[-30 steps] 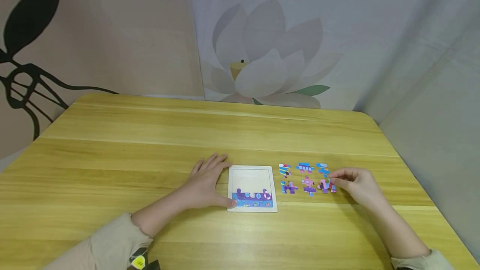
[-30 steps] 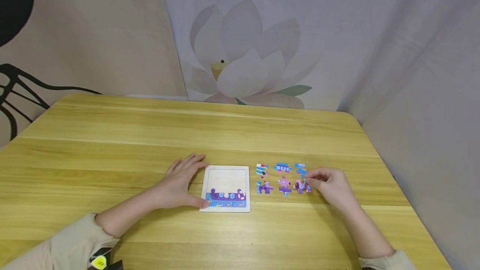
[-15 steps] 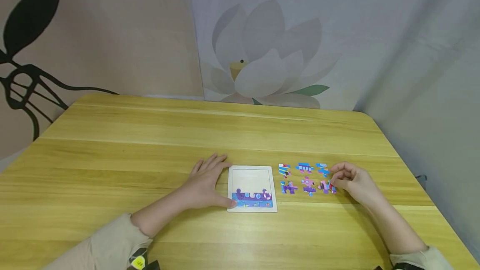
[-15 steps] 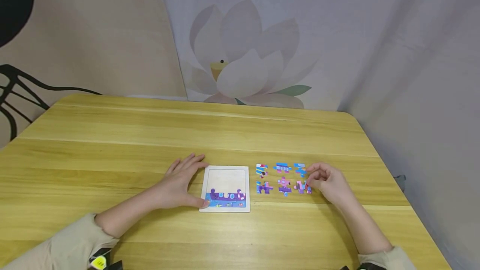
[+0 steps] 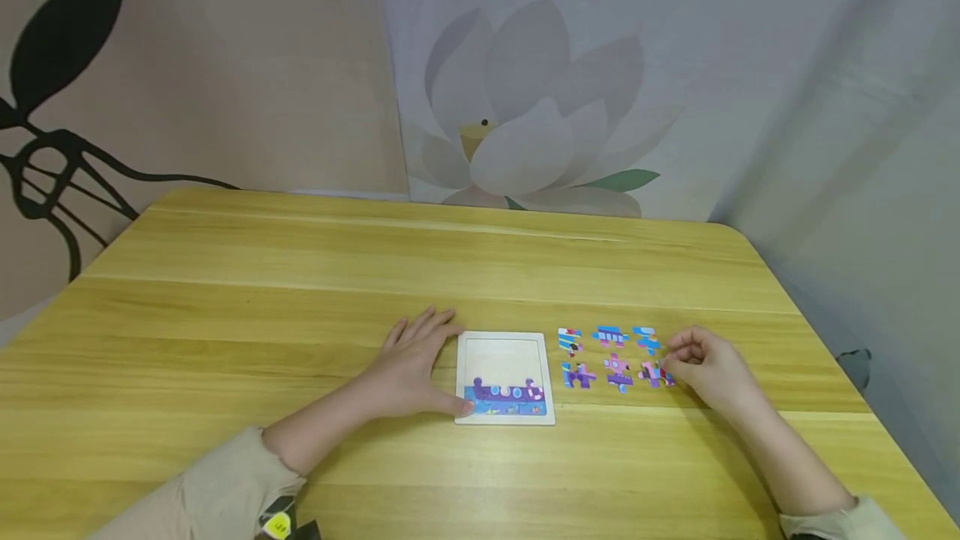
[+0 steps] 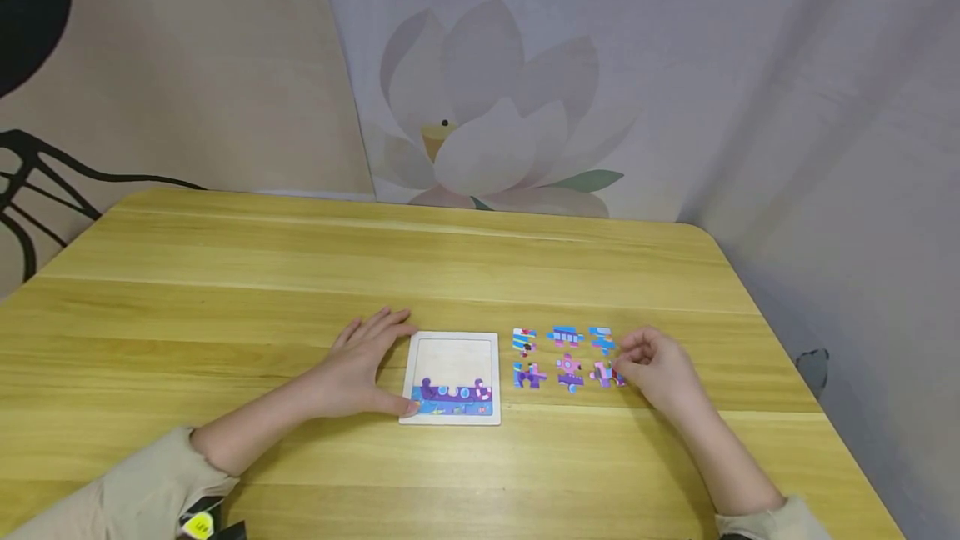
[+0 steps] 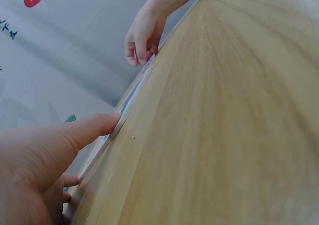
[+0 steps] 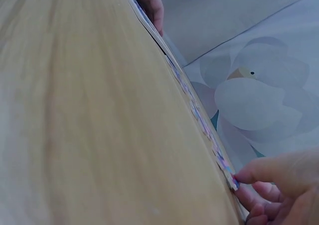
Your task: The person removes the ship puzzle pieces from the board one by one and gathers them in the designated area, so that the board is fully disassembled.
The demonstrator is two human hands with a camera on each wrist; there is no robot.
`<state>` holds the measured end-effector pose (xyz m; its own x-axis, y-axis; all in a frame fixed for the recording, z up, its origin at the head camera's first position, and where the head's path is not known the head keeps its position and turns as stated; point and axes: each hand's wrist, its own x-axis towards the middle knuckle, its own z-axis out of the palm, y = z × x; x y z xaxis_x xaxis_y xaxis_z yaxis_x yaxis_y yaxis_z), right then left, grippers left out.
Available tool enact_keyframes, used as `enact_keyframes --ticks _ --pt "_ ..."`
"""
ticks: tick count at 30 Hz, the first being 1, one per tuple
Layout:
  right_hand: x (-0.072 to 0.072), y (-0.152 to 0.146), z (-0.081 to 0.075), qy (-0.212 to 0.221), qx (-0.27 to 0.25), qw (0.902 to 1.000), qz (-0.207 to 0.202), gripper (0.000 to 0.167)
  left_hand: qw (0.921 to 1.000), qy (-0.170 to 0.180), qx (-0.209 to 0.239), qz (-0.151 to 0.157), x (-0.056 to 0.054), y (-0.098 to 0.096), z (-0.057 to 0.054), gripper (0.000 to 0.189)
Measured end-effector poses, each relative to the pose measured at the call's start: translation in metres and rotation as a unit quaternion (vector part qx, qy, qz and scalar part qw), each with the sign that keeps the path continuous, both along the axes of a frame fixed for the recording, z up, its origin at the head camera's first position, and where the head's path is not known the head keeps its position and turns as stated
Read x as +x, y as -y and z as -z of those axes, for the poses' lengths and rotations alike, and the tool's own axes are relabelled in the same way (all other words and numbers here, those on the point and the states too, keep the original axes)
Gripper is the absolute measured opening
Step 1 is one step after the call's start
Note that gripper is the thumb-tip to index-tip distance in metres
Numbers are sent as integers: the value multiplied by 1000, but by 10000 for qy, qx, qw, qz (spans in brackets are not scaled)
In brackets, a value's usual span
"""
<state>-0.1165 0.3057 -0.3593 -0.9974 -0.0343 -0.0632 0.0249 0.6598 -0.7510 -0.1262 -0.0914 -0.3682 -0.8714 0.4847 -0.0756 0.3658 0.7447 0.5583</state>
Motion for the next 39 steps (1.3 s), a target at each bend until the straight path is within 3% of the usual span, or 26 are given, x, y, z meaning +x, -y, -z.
enact_keyframes --ticks 16,28,34,39 --pt "6 6 -5 40 739 9972 93 25 10000 -9 31 16 0 0 2 104" --pt "5 3 -4 14 575 9982 172 26 10000 -12 89 40 0 0 1 103" --pt "5 7 -10 -161 622 9977 231 31 10000 -38 70 33 0 1 1 104" --pt "8 21 -17 -570 653 9960 223 28 10000 -67 44 53 -1 1 3 104"
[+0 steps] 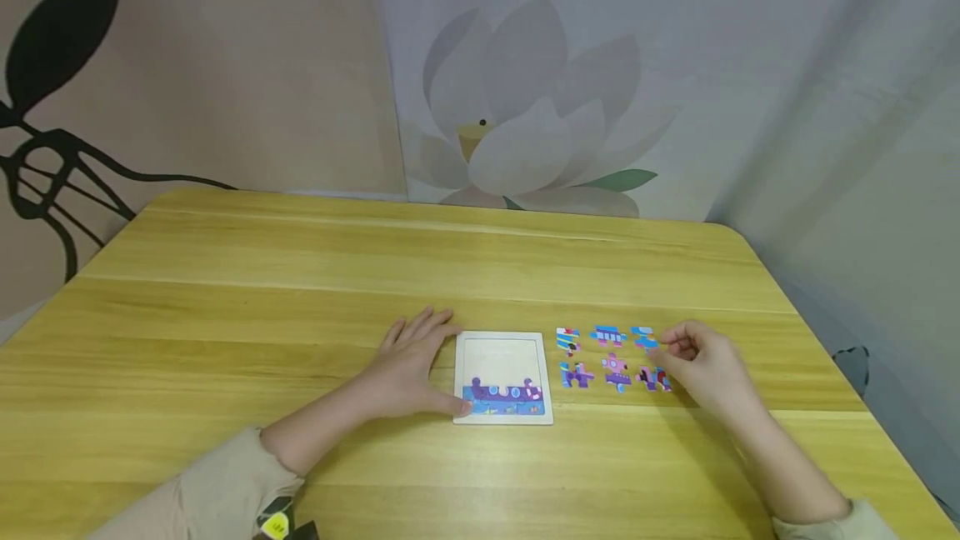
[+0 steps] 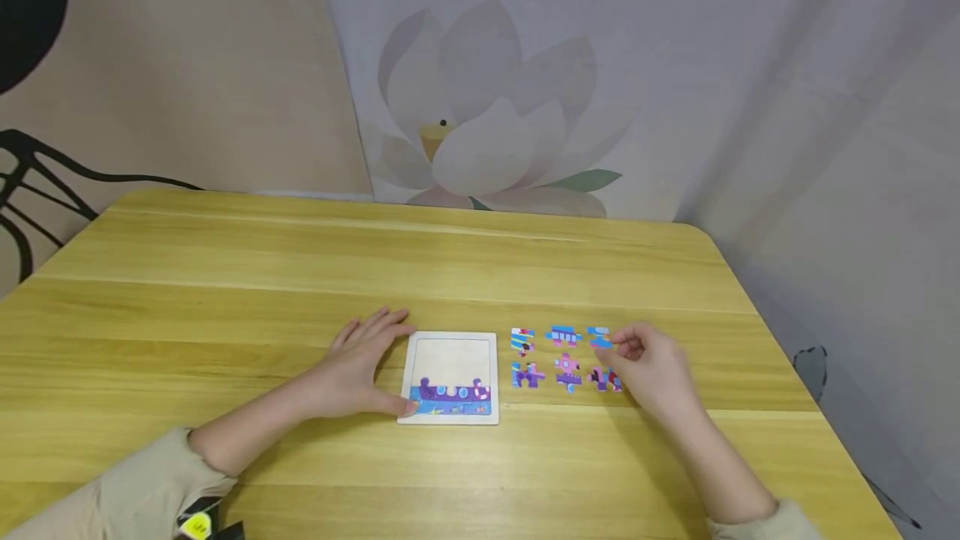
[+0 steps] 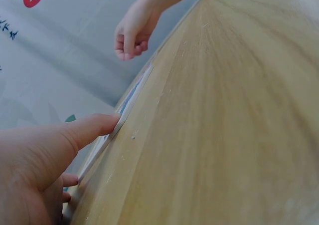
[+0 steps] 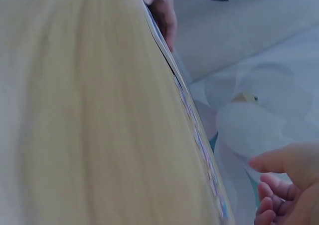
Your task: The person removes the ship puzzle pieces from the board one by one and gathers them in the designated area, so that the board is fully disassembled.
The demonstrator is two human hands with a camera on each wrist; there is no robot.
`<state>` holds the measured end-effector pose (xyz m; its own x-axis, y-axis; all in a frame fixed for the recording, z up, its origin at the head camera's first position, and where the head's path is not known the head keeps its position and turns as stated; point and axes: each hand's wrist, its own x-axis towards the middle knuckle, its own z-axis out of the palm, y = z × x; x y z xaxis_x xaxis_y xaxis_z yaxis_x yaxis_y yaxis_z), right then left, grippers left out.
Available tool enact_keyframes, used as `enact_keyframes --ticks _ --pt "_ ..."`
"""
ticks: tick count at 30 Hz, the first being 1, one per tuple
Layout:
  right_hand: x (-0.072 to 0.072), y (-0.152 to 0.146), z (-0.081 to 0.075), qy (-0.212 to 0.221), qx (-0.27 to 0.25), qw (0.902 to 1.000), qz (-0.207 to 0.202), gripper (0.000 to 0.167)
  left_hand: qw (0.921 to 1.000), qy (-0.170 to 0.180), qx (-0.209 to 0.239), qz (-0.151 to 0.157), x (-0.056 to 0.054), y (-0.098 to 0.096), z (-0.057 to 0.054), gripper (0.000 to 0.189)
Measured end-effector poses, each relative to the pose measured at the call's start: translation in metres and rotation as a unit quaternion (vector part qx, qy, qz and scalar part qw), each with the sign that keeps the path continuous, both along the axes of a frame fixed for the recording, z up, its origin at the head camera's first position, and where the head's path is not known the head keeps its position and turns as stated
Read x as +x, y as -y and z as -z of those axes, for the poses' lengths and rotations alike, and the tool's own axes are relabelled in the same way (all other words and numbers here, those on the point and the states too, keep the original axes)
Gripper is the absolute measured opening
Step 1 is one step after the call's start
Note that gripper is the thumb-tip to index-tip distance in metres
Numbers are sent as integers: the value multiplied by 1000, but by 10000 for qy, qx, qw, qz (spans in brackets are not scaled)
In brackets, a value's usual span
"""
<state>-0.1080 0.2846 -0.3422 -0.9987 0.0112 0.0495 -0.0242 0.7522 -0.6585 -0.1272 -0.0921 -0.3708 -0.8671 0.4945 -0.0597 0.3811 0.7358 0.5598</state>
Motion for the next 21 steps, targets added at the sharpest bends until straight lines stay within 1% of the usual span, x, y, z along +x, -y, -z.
enact_keyframes --ticks 4,8,15,21 --pt "3 16 -3 -323 -31 9994 -118 20 10000 4 -4 3 0 0 0 103" --pt "5 31 -5 -471 -203 9981 -334 16 10000 8 0 -6 0 0 0 103" --pt "6 58 -3 -409 -581 9938 -859 17 10000 21 1 -3 0 0 -1 103" --pt "6 80 -1 -312 -818 9872 -1331 18 10000 83 32 -20 1 0 -2 103"
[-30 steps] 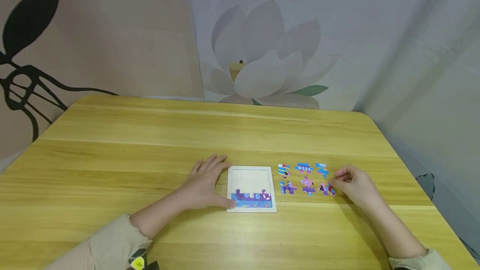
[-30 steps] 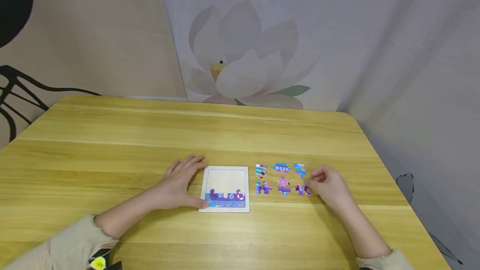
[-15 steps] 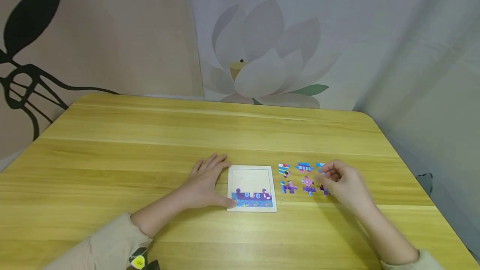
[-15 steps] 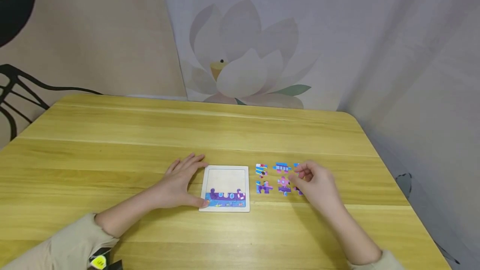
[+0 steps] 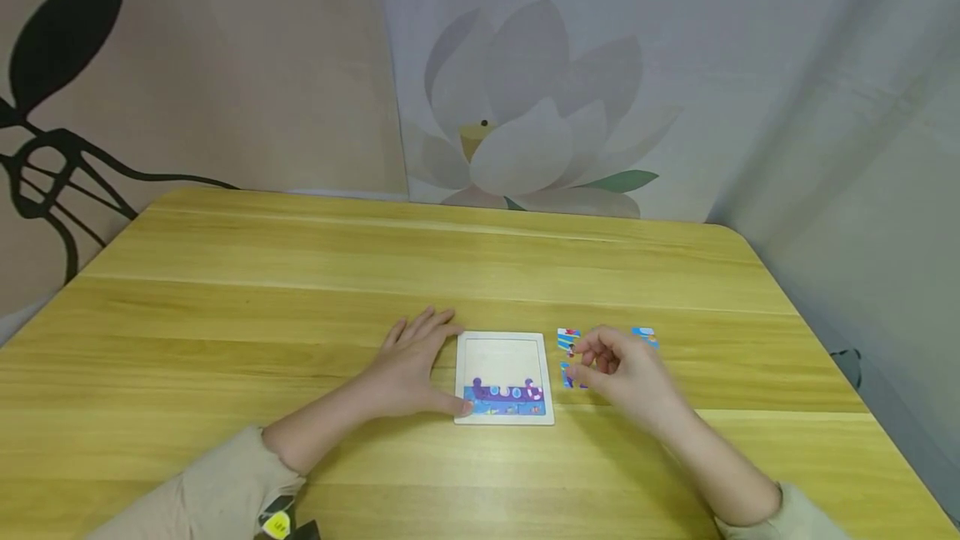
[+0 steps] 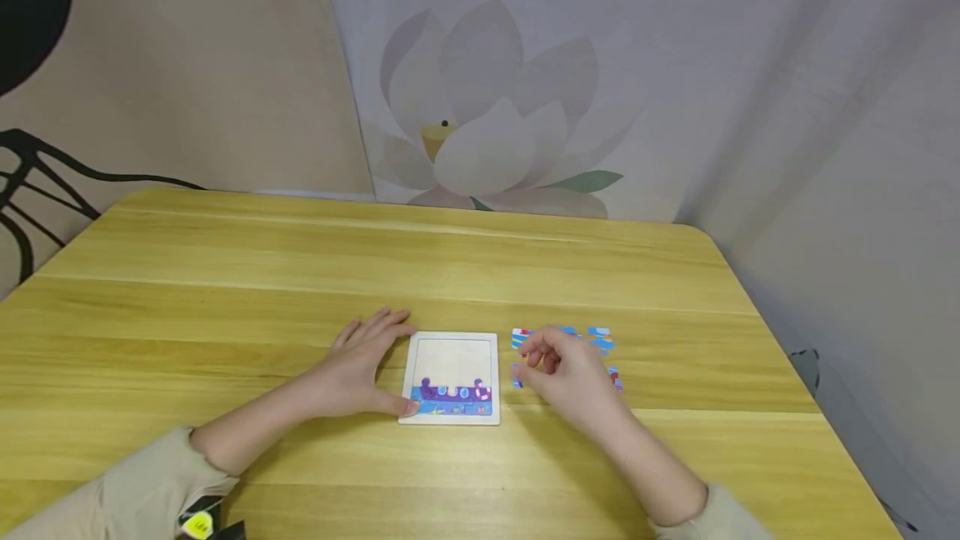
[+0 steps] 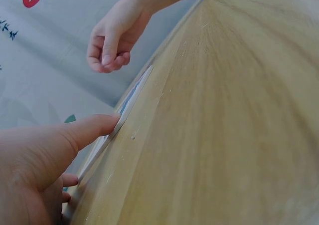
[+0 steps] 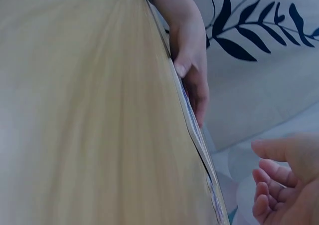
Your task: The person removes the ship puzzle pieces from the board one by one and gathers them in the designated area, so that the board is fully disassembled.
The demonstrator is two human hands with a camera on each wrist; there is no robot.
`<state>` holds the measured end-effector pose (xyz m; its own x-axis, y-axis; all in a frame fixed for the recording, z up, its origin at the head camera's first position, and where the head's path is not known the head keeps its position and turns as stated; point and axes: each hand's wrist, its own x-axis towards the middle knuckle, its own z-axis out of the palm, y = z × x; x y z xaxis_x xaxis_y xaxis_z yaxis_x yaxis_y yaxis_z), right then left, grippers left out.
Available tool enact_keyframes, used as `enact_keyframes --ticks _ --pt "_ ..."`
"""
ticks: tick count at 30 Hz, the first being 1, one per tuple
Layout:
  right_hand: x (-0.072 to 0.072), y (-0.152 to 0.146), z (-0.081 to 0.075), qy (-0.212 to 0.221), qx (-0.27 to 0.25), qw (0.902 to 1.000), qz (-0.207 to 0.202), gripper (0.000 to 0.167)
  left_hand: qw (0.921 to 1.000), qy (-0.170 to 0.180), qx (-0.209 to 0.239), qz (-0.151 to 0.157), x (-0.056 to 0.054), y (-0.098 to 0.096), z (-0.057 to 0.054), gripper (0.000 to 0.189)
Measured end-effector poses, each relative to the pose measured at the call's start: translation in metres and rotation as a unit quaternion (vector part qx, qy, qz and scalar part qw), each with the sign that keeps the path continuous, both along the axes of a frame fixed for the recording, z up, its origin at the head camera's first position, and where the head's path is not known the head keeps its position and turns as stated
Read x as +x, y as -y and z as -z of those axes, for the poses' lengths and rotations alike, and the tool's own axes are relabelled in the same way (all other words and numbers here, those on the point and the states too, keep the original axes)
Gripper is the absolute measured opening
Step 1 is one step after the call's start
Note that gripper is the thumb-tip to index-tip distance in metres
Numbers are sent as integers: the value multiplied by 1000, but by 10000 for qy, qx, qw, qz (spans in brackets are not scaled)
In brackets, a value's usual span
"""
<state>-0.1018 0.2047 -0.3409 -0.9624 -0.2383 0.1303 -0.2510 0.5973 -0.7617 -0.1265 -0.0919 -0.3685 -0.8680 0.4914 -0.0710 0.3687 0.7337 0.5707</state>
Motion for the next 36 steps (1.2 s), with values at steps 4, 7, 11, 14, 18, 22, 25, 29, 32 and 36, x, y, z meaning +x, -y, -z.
enact_keyframes --ticks 4,7,11,14,18,22,25,29,32,36 --pt "0 13 1 155 -12 9993 -339 22 10000 15 16 -7 0 0 1 103" --pt "-1 22 2 182 64 9979 -617 24 10000 2 -3 -16 0 0 2 104" --pt "-2 32 4 195 68 9949 -992 26 10000 -20 -29 -41 -1 0 2 103" --pt "-3 38 6 269 53 9917 -1254 28 10000 -47 -40 -47 -1 0 2 103" --pt "-5 46 7 337 158 9871 -1558 30 10000 -71 -43 -37 0 0 2 103" --pt "-7 54 8 366 288 9828 -1785 33 10000 -69 -21 -32 0 0 1 102" --pt "-9 59 10 385 356 9798 -1930 35 10000 -64 -4 -23 0 0 1 102" --pt "-12 63 12 374 515 9764 -2065 36 10000 -78 4 5 0 0 1 103" --pt "-13 64 13 340 618 9754 -2088 38 10000 -94 1 10 0 0 1 103" --pt "-13 65 14 357 652 9755 -2073 39 10000 -71 13 30 0 0 -1 104"
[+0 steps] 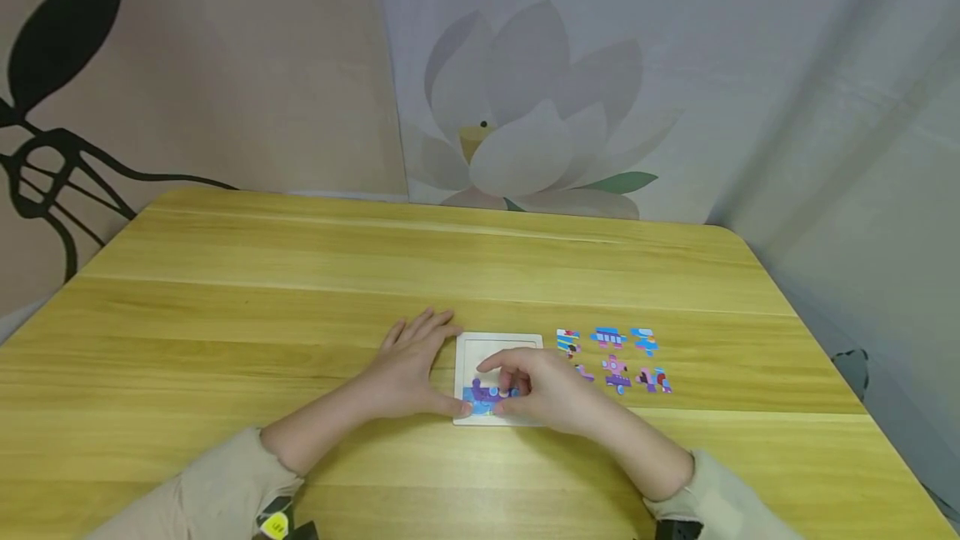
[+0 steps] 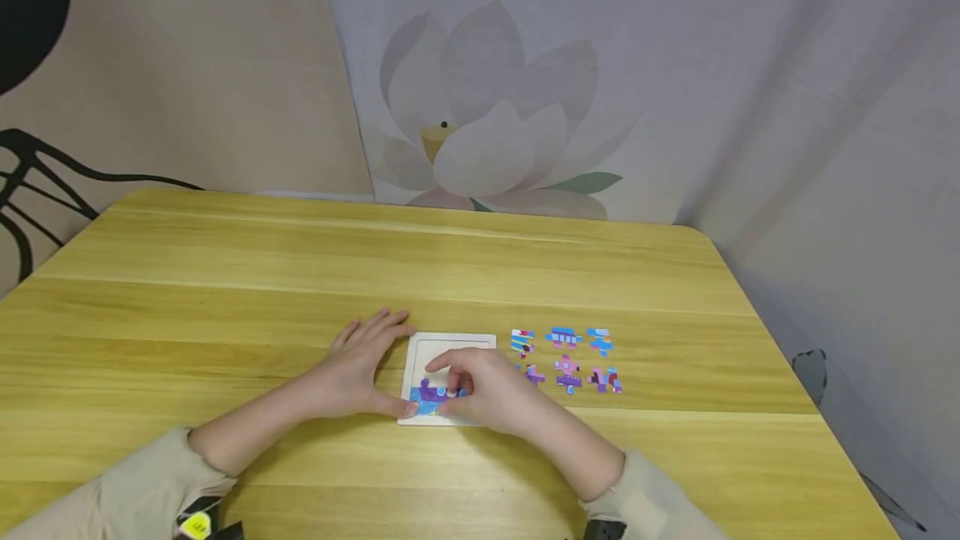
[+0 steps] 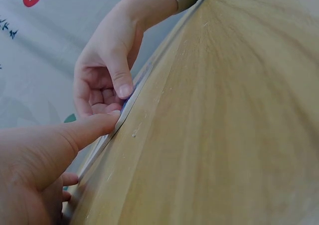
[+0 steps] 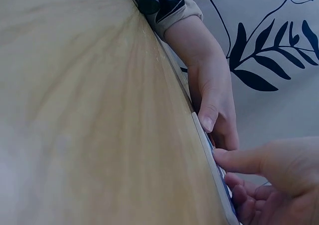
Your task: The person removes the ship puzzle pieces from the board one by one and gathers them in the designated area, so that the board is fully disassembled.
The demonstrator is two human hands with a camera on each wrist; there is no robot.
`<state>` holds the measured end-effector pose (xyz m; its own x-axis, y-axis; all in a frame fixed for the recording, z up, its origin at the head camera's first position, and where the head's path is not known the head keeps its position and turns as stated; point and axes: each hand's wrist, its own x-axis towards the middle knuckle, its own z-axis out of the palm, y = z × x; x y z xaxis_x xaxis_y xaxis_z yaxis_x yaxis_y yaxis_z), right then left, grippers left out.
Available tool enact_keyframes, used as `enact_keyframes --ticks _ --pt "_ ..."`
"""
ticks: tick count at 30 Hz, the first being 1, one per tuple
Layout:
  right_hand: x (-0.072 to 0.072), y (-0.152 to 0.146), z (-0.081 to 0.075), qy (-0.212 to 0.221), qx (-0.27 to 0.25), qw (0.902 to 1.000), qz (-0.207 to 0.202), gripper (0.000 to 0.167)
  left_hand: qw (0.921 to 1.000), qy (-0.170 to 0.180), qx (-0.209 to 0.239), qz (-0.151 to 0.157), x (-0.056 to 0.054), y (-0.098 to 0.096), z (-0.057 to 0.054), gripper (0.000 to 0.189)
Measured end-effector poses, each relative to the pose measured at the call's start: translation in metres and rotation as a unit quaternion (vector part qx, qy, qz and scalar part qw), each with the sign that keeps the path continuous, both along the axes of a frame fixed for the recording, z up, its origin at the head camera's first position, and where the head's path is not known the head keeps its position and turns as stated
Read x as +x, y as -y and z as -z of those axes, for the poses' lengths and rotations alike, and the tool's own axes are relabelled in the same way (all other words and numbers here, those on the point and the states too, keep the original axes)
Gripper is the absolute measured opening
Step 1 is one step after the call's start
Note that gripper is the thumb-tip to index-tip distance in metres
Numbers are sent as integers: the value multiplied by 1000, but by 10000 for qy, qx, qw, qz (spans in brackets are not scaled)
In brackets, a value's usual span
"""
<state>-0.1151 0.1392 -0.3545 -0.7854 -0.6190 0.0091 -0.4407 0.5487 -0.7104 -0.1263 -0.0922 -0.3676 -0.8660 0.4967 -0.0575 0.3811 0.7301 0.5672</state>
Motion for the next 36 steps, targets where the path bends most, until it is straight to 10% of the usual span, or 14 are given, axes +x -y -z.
enact_keyframes --ticks 36 --pt "-3 10 -9 -103 755 9967 -288 36 9991 186 73 385 -4 6 -2 114"
